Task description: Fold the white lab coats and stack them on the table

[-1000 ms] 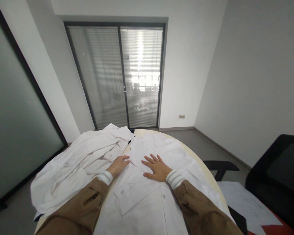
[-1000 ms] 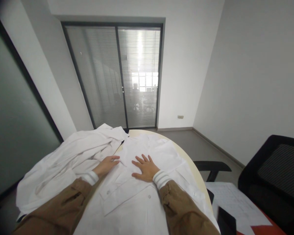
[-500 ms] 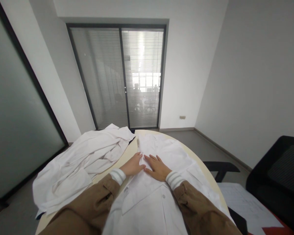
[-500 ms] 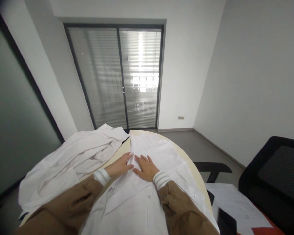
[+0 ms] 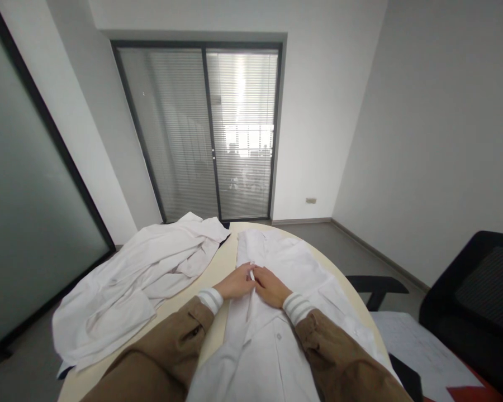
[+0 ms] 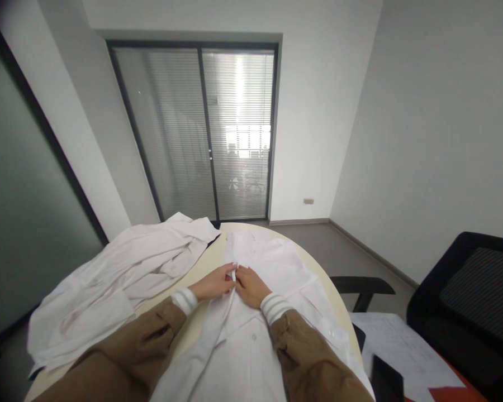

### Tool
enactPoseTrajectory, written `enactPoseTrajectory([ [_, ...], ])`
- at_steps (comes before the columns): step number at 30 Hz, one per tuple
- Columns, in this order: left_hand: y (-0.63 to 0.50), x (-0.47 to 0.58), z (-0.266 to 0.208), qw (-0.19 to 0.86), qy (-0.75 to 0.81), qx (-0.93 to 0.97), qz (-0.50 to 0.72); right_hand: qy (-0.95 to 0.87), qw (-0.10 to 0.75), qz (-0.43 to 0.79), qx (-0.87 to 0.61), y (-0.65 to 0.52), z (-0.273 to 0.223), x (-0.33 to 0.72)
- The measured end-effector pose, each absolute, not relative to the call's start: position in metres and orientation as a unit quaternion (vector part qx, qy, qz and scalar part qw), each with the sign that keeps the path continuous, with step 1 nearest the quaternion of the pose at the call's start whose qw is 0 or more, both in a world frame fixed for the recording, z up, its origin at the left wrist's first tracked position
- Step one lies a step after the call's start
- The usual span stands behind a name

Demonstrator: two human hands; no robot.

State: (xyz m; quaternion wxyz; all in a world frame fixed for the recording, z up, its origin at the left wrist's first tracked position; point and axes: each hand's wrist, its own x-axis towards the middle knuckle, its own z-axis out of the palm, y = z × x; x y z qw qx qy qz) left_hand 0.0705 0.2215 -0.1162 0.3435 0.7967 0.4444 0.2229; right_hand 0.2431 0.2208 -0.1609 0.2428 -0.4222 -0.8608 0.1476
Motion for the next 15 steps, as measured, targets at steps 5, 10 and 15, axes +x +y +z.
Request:
enactPoseTrajectory([
  [5,0.202,0.07,-0.123,0.393,0.43,0.786,0.208,-0.784,0.337,0.141,-0.503,0.229,-0.165,0.249],
  [10,0.159,0.059,-0.106,0.249,0.481,0.831,0.126,-0.824,0.296,0.103,-0.471,0.228,-0.162,0.251],
  [15,0.125,0.052,-0.082,0.215,0.498,0.839,-0.041,-0.803,0.3,0.115,-0.502,0.228,-0.163,0.249],
])
